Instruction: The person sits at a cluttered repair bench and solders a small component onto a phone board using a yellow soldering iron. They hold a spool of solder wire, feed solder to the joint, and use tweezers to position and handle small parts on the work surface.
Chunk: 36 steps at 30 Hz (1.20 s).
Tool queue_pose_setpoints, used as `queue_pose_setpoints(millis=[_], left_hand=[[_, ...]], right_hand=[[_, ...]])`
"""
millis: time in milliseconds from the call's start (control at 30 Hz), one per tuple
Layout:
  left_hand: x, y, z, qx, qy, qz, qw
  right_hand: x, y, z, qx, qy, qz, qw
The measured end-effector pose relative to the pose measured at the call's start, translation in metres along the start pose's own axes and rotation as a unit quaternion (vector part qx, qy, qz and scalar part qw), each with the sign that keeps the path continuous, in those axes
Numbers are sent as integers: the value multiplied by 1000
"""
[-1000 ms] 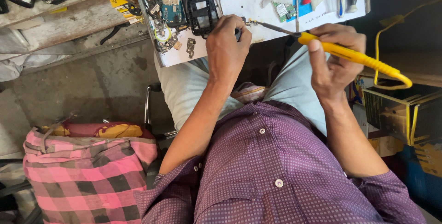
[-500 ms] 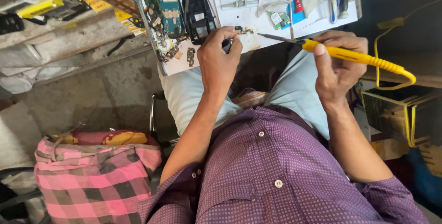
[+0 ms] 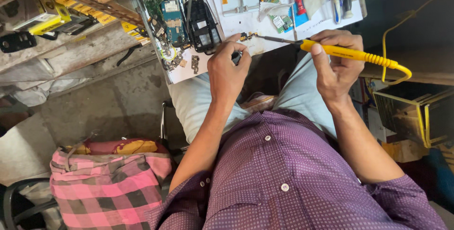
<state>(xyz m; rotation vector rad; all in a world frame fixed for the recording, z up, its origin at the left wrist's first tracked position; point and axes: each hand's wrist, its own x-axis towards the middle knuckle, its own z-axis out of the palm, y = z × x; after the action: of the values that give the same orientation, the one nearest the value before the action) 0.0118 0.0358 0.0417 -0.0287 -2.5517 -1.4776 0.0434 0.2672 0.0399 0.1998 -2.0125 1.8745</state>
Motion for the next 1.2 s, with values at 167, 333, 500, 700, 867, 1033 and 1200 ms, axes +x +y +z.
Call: queue_pose_setpoints(millis=[167, 333, 500, 700, 867, 1033, 1200], left_hand=[[-2, 10, -7, -6, 12, 5, 1000], [0, 17, -19, -12, 22, -2, 1000], [1, 19, -17, -196, -59, -201, 958], [-14, 11, -9, -379, -138, -265, 876], [-29, 14, -9, -433, -162, -281, 841], [-31, 29, 0, -375, -202, -222, 877], [-31, 39, 7, -339, -231, -182, 894]], right_hand=[[1, -2, -5, -8, 13, -5, 1000], [5, -12, -12, -34, 36, -29, 998], [11, -28, -10, -16, 78, -16, 997], [7, -40, -10, -94, 60, -81, 991], [-6, -40, -11, -92, 56, -36, 994], [-21, -34, 10, 32, 2, 41, 999], [-30, -30, 13, 77, -84, 25, 993]])
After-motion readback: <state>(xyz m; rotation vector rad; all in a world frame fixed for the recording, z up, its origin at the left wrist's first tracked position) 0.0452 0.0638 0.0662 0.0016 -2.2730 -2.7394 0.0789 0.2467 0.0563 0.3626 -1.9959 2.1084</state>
